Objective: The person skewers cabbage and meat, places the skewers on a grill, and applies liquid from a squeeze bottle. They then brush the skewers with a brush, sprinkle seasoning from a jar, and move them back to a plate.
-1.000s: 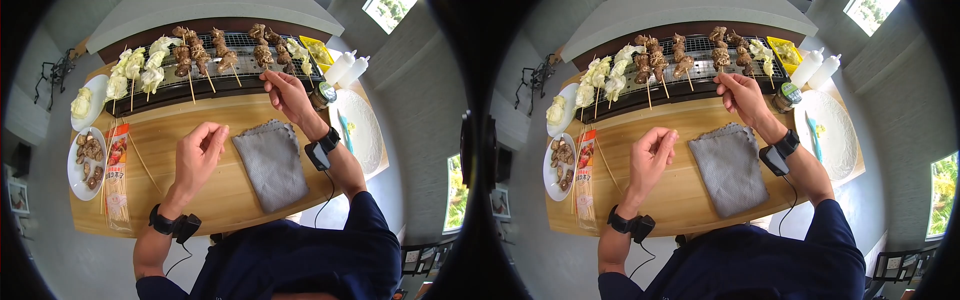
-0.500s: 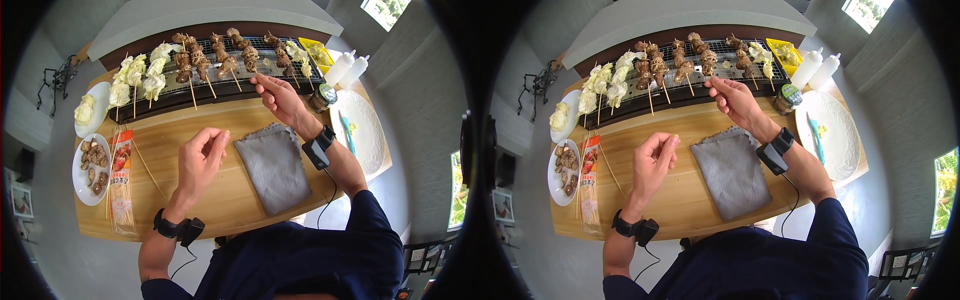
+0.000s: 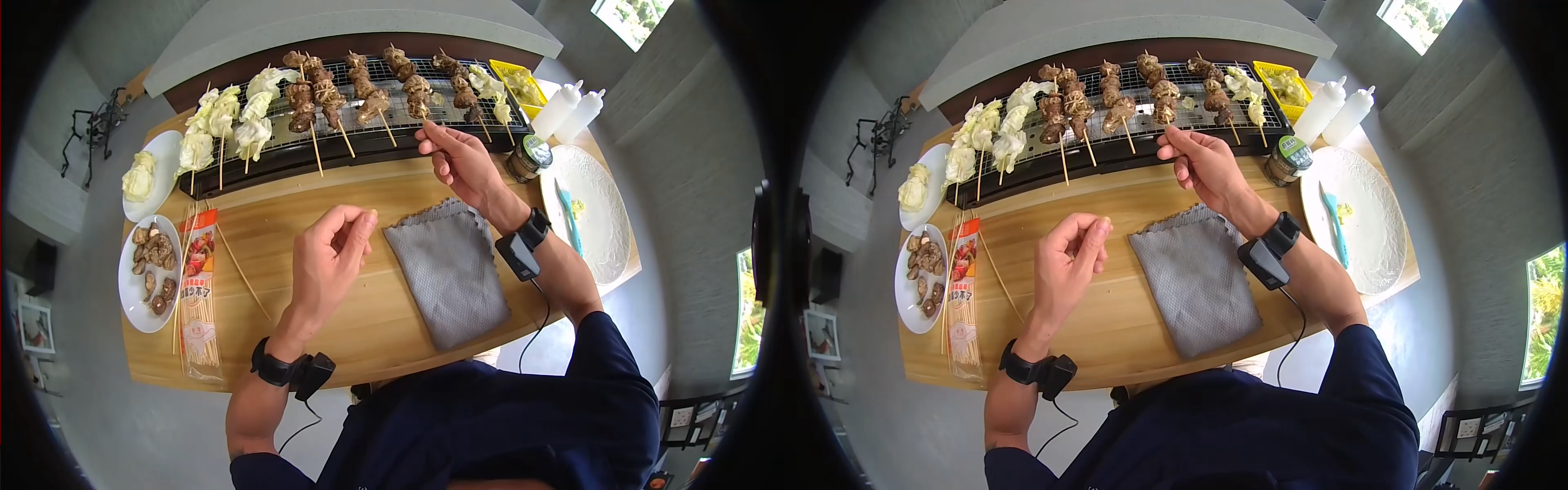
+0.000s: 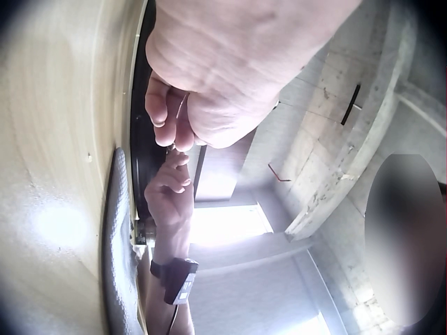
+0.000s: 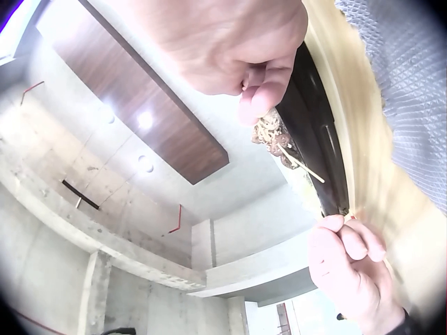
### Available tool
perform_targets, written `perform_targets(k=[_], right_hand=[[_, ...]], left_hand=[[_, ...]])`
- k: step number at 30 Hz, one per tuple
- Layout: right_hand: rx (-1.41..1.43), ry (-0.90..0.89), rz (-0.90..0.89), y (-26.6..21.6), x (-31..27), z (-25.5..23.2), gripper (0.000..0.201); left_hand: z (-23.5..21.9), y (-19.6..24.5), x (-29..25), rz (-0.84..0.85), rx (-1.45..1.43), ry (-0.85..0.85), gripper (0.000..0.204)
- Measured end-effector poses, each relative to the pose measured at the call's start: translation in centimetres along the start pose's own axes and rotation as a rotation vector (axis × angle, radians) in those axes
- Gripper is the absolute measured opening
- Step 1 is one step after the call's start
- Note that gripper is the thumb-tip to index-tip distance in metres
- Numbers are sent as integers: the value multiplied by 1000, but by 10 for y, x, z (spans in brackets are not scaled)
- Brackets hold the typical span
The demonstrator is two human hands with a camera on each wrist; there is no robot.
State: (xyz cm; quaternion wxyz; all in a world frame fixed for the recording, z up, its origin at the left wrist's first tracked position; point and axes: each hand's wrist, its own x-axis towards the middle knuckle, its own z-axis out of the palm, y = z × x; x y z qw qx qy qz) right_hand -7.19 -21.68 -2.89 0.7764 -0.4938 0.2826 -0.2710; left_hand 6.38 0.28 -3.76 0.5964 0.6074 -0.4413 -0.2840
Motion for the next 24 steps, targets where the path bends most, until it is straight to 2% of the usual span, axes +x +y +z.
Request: perform_targets(k=[9, 19, 24], right_hand=[[-141, 33, -205, -5, -5, -9, 31], [-161, 69, -128, -3, -7, -7, 29], [-155, 6, -88, -1, -5, -7, 32]], left_hand=[[-2, 1, 0, 5, 16, -3, 23], [-1, 1, 0, 1, 23, -11, 23], [0, 1, 0, -6, 16, -12, 23]])
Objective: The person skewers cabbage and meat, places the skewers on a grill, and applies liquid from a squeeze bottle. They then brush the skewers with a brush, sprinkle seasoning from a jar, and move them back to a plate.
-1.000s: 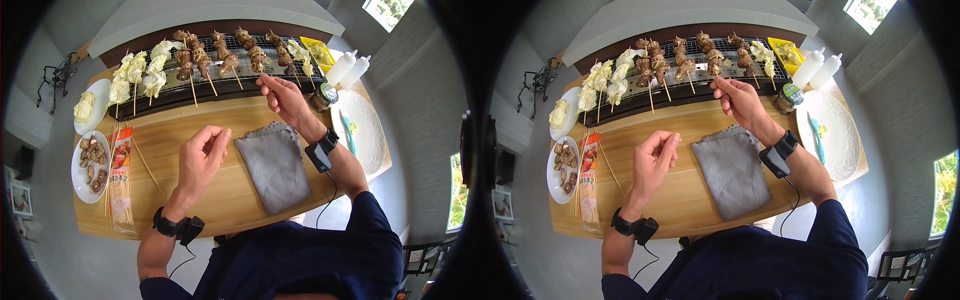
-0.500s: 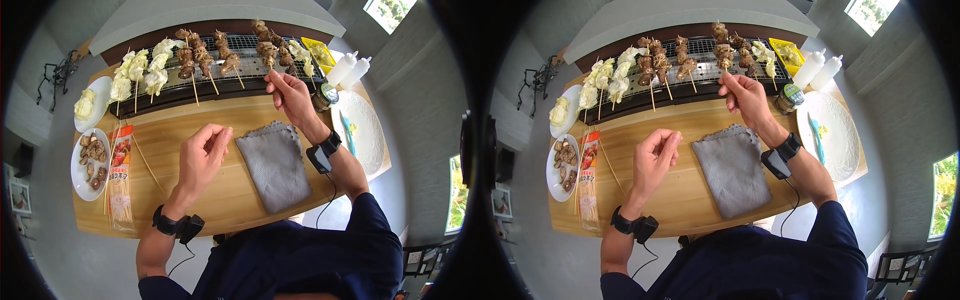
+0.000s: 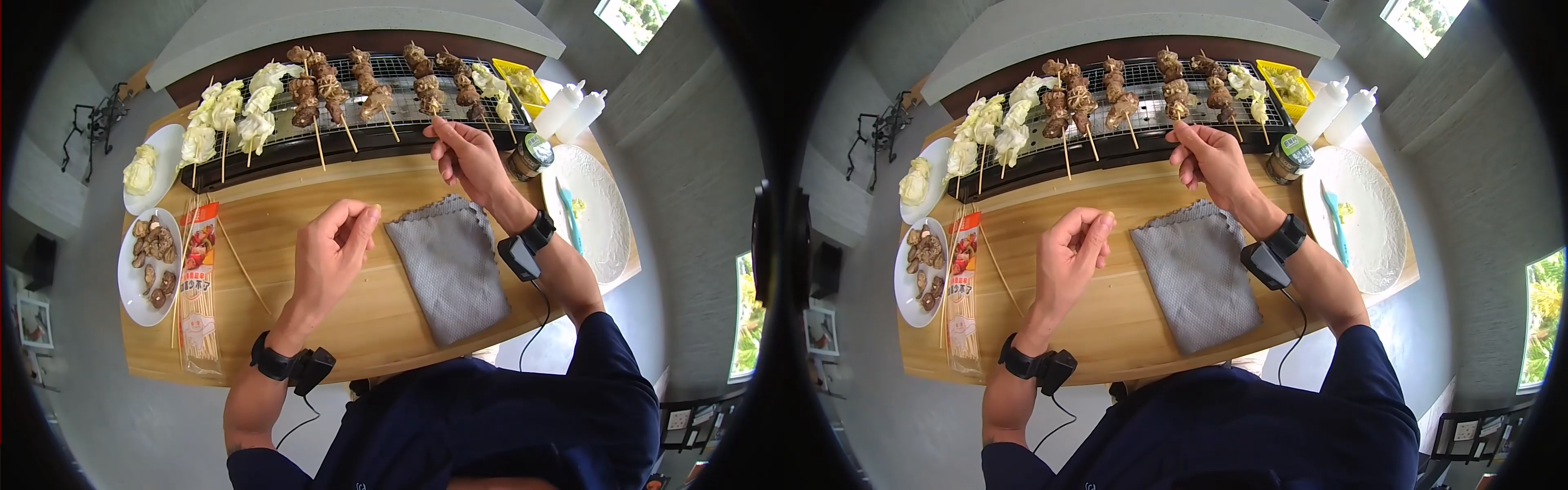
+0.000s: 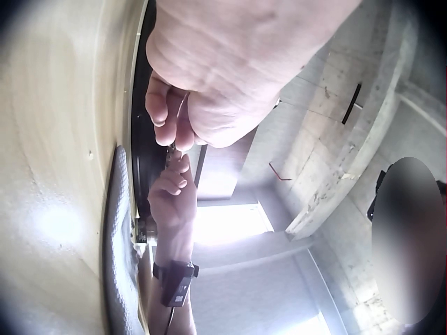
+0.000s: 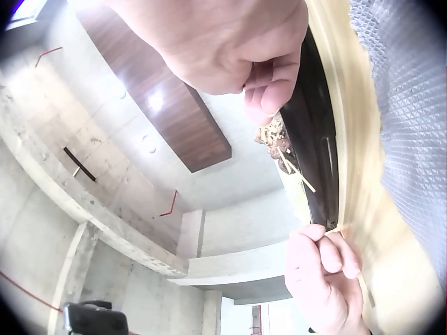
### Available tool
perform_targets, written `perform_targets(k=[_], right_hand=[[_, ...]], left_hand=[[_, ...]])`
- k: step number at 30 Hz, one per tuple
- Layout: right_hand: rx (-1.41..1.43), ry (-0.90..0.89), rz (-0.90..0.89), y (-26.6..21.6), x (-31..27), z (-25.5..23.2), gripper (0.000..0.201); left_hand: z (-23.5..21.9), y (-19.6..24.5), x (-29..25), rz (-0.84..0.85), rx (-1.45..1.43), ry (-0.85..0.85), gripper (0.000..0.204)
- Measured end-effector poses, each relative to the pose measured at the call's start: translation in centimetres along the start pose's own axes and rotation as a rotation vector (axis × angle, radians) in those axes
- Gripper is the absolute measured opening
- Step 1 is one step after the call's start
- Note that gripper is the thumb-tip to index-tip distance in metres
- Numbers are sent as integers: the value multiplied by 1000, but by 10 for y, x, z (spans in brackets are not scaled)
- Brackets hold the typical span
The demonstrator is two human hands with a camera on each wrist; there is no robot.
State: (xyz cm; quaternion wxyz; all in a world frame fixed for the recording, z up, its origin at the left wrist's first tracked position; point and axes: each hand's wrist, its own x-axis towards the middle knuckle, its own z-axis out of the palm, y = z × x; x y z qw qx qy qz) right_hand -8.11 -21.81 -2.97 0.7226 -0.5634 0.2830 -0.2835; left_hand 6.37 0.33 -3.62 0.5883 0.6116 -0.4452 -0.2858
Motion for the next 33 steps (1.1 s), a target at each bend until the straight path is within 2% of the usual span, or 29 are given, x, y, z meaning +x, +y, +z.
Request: perform_targets(k=[7, 9, 10, 12, 13, 17, 20, 22, 24, 25, 28, 30, 33], right_hand=[[28, -24, 1, -5, -6, 4, 38], [-15, 0, 19, -6, -7, 5, 54], [-16, -3, 21, -5, -9, 4, 54], [151, -121, 80, -2, -15, 0, 72], [147, -124, 139, 0, -20, 1, 82], [257, -189, 260, 8, -41, 16, 82], [240, -197, 277, 10, -48, 30, 83], [267, -208, 246, 11, -49, 35, 75], [17, -171, 160, 8, -45, 37, 61], [18, -171, 159, 8, -42, 36, 61], [38, -101, 159, 4, -31, 34, 52], [145, -149, 261, 0, -24, 37, 51], [226, -201, 229, 1, -14, 42, 49]], left_hand=[[-1, -4, 0, 16, 11, 1, 23], [-1, -3, 0, 13, 12, 0, 23], [-1, -2, 0, 11, 13, -1, 23], [-2, 2, 0, 2, 24, -11, 22], [-4, 3, 0, -5, 35, -26, 22], [-3, 3, 0, -8, 34, -42, 22], [-3, 3, 0, -13, 36, -41, 22], [-4, 3, 1, -16, 40, -29, 23], [-4, 2, 1, -16, 39, -29, 23], [-4, 1, 1, -16, 35, -27, 23], [-4, 1, 1, -19, 37, -30, 23], [-4, 1, 1, -18, 28, -34, 22], [-4, 1, 1, -14, 21, -36, 21]])
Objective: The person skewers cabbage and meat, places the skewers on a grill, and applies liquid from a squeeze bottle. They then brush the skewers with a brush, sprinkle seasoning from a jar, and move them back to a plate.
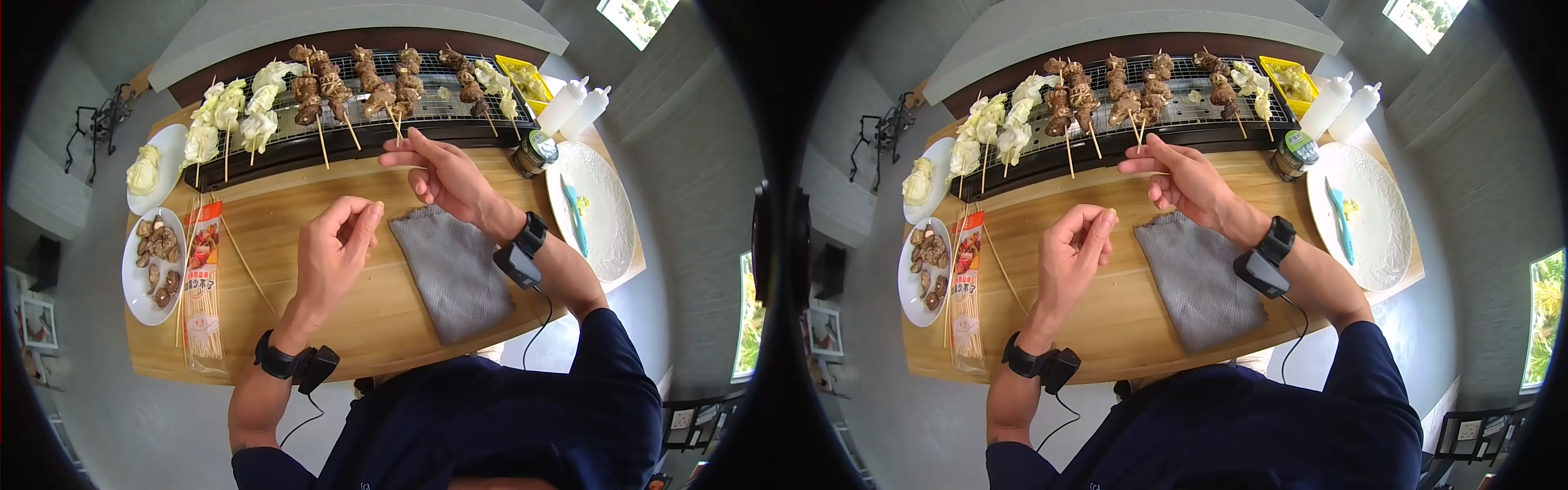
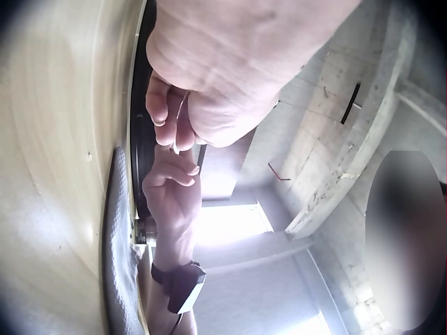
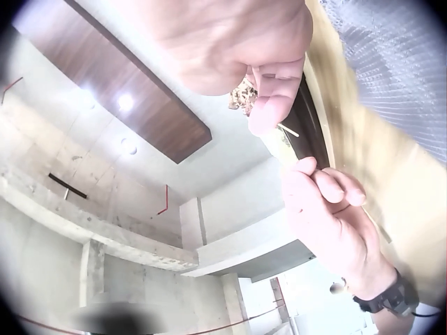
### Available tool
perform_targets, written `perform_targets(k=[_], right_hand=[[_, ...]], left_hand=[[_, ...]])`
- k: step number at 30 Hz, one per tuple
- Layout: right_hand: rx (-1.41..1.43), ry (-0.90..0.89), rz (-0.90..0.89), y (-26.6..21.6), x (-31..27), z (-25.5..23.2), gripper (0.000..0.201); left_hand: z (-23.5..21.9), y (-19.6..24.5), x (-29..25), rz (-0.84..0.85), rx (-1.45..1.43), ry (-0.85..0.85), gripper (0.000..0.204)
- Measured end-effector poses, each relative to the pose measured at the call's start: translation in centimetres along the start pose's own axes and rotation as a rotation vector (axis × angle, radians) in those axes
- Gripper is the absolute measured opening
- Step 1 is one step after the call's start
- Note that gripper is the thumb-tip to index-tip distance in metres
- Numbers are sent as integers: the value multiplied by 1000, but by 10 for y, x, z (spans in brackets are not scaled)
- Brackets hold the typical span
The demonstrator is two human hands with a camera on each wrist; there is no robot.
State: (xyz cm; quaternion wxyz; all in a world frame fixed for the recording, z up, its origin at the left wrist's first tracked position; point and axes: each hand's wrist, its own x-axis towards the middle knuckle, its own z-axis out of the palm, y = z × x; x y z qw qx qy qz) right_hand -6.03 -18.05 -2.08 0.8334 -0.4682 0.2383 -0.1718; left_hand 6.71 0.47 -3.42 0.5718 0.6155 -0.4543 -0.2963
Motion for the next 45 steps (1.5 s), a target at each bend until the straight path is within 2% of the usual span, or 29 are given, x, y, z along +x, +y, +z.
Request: perform_targets(k=[4, 6, 9, 11, 13, 17, 24, 28, 33, 36, 41, 43, 45], right_hand=[[61, 10, -17, 8, 13, -9, 38], [63, 42, -93, 12, 13, -12, 28], [-31, 111, -172, 6, 4, -13, 22], [-51, 134, -175, 1, 0, -17, 22], [-222, 183, -251, -4, -3, -22, 22], [-242, 238, -308, -11, -5, -35, 21], [-432, 312, -289, -20, -14, -35, 18], [-439, 306, -236, -23, -9, -32, 17], [-249, 225, -143, -17, 0, -38, 16], [-252, 221, -124, -18, -1, -38, 20], [-182, 245, -139, -21, 1, -48, 19], [-171, 251, -147, -18, 1, -49, 20], [-187, 209, -145, -16, -1, -46, 32]], left_hand=[[0, 1, 0, 3, -10, 6, 20], [0, 0, 0, -2, -14, 5, 20], [0, 1, 0, -7, -18, 8, 20], [1, 0, 0, -5, -14, 11, 21], [4, -2, 0, 39, -26, 54, 21], [4, -4, 1, 33, -37, 52, 22], [5, -5, 0, 33, -27, 40, 22], [4, -7, 1, 48, -20, 44, 22], [4, -5, 1, 43, -27, 53, 22], [4, -5, 0, 42, -24, 53, 21], [4, -3, 0, 40, -33, 57, 21], [1, -2, 0, -4, 10, 1, 23], [4, -4, 0, 11, 1, 22, 22]])
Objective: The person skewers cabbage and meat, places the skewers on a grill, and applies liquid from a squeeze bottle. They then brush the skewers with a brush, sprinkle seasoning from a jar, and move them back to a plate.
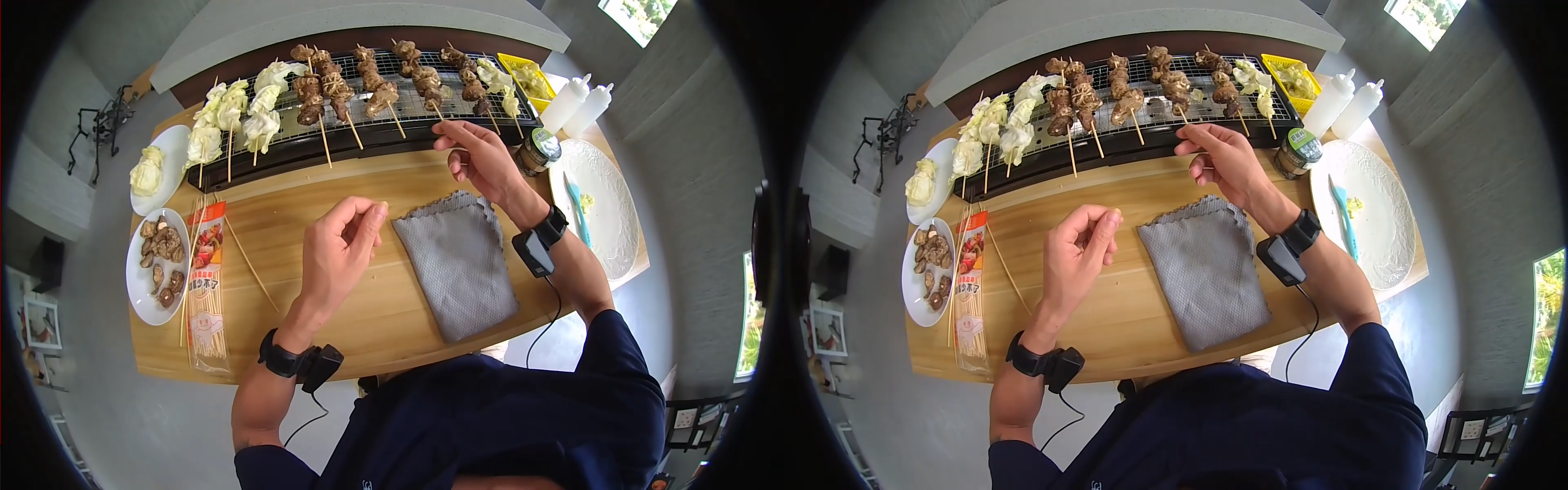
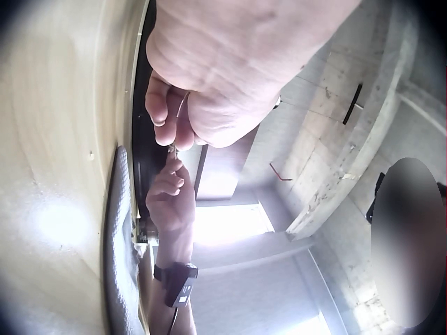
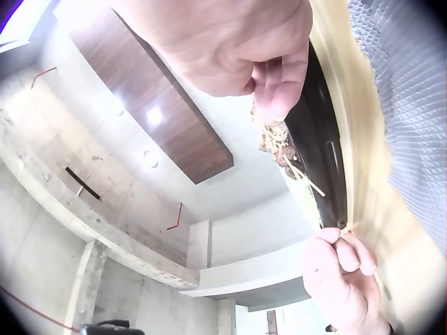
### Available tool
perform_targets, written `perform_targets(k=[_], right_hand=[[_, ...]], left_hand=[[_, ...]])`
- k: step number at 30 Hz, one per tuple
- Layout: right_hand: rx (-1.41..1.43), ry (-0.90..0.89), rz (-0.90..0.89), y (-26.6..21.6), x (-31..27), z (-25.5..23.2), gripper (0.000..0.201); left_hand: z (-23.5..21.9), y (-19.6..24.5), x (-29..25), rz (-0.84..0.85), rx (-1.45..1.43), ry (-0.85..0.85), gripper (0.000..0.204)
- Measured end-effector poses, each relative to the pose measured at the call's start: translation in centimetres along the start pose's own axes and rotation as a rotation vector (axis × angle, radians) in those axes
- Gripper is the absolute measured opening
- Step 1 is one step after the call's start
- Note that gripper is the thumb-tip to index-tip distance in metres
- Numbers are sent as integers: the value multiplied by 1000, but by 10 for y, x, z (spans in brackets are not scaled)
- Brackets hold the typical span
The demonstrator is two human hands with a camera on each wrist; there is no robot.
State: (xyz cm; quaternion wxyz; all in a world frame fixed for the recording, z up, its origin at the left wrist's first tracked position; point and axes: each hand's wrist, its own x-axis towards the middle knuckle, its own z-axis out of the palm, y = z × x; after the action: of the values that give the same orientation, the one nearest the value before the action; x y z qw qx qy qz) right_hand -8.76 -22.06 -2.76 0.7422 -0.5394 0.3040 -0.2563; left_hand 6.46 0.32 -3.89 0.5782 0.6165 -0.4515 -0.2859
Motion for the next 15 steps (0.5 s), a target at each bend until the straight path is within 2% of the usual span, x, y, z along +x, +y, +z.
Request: perform_targets(k=[1, 3, 4, 6, 8, 11, 15], right_hand=[[1, -1, 0, -1, -4, 2, 32], [161, -57, 141, -3, -17, 8, 50], [159, -60, 142, -1, -20, 11, 50], [199, -246, 283, 6, -28, 17, 63], [206, -283, 298, 5, -32, 28, 61], [331, -380, 210, 6, -18, 38, 52], [533, -363, 240, 12, 3, 48, 46]], left_hand=[[1, -1, 0, 17, -11, 21, 21], [1, 1, 0, 10, -11, 22, 21], [0, 2, 0, 3, -11, 23, 21], [1, 0, 0, 7, -13, 26, 21], [1, -1, 0, 11, -11, 21, 21], [1, -1, 0, 14, 15, 13, 21], [0, 1, 1, 20, -11, 32, 21]])
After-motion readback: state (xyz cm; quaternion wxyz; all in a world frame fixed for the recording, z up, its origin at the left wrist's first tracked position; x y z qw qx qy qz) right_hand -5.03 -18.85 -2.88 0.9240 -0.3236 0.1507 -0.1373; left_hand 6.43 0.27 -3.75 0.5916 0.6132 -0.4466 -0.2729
